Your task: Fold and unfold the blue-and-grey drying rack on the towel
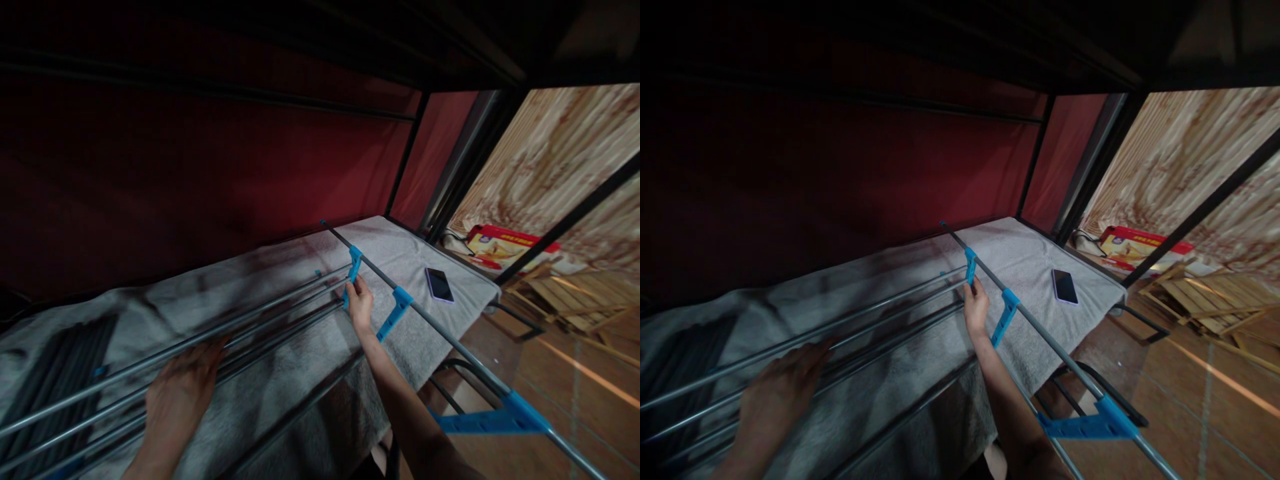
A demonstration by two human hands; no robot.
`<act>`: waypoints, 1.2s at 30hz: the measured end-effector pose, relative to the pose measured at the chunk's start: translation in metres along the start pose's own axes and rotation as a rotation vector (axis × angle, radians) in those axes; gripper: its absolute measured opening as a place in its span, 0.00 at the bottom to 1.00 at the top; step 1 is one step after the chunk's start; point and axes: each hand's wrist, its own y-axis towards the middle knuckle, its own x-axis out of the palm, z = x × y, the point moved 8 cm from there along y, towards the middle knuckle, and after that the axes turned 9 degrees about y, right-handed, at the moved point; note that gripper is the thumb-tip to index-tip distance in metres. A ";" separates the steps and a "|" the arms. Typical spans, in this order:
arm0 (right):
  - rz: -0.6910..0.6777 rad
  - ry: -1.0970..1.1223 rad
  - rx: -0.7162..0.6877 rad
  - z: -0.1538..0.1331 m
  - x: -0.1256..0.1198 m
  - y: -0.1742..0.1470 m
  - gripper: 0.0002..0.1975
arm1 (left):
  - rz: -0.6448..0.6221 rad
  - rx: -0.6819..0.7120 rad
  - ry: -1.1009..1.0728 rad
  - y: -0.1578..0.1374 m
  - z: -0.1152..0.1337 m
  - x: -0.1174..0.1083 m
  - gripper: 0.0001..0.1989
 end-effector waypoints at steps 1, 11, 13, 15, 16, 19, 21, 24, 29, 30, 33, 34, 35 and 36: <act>0.003 -0.002 -0.002 0.000 0.000 0.000 0.20 | -0.005 -0.001 0.001 0.000 -0.001 0.001 0.25; 0.040 -0.101 -0.010 -0.003 0.000 -0.005 0.21 | -0.123 -0.014 -0.127 0.002 -0.008 0.004 0.25; 0.029 -0.103 -0.009 -0.004 0.001 -0.005 0.21 | -0.098 0.013 -0.109 0.002 -0.008 0.003 0.26; 0.012 -0.097 -0.011 -0.004 0.002 -0.005 0.21 | -0.075 0.023 -0.097 0.002 -0.008 0.005 0.26; 0.006 -0.096 -0.011 -0.004 0.002 -0.004 0.22 | -0.065 0.022 -0.094 0.002 -0.009 0.006 0.25; 0.002 -0.094 -0.011 -0.003 0.001 -0.003 0.22 | 0.006 0.034 -0.075 -0.001 -0.004 0.004 0.22; -0.004 -0.069 -0.007 0.002 0.001 -0.003 0.22 | 0.122 0.031 -0.074 -0.008 0.003 -0.006 0.20; -0.028 0.006 0.021 0.021 -0.001 -0.009 0.25 | 0.271 0.057 -0.106 -0.026 0.028 -0.019 0.28; -0.137 -0.055 0.108 0.062 -0.003 -0.035 0.30 | 0.112 0.172 -0.178 -0.029 0.087 0.016 0.23; -0.160 -0.068 0.115 0.067 -0.004 -0.040 0.30 | 0.046 0.134 -0.174 -0.023 0.091 0.029 0.22; -0.188 -0.143 0.136 0.071 -0.005 -0.048 0.28 | -0.173 0.051 -0.156 -0.004 0.095 0.065 0.21; -0.183 -0.180 0.144 0.070 -0.006 -0.049 0.26 | -0.239 0.048 -0.164 0.000 0.095 0.073 0.21; -0.177 -0.219 0.152 0.069 -0.006 -0.049 0.24 | -0.291 0.049 -0.177 0.003 0.095 0.079 0.21; -0.169 -0.257 0.159 0.068 -0.006 -0.048 0.22 | -0.328 0.051 -0.190 0.006 0.094 0.083 0.21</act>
